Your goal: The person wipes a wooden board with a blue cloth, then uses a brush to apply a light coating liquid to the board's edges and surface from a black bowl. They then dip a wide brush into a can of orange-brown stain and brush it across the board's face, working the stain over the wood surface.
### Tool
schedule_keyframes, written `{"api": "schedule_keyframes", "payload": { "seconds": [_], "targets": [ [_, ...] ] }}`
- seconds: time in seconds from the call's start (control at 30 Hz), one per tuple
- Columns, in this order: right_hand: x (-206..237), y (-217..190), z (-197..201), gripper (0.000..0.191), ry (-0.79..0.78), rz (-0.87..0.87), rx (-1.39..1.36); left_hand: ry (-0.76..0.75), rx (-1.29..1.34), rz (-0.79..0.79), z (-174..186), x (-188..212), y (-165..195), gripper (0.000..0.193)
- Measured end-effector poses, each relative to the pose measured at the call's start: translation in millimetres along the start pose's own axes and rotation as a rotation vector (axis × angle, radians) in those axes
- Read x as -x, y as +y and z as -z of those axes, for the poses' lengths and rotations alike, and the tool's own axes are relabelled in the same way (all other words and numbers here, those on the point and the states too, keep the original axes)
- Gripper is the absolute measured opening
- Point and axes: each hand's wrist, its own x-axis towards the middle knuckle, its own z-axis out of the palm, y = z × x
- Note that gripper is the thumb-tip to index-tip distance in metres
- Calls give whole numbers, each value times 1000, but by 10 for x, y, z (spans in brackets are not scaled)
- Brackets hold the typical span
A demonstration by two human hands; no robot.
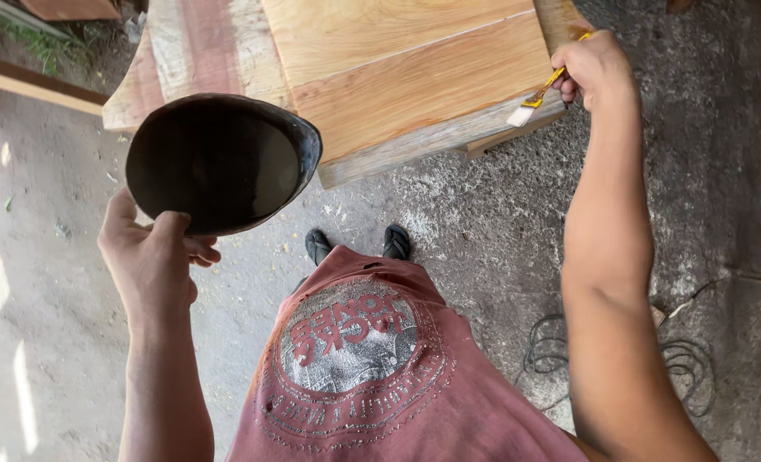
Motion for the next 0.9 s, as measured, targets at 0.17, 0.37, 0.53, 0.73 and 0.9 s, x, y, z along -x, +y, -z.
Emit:
{"api": "schedule_keyframes", "payload": {
  "seconds": [0.17,0.37,0.53,0.73,0.9],
  "targets": [
    [724,444,489,11,253,340,-29,-24,-27,-57,-35,37,128,26],
    [828,764,596,11,462,505,-51,-66,-39,-88,-184,44,323,26],
    [707,838,331,14,359,440,24,-105,-72,-106,-323,65,402,22],
    [832,849,332,15,462,421,-25,-116,-59,-89,-363,94,361,25],
    [813,849,304,15,416,444,-2,-119,-87,-92,-382,102,324,35]
  ]
}}
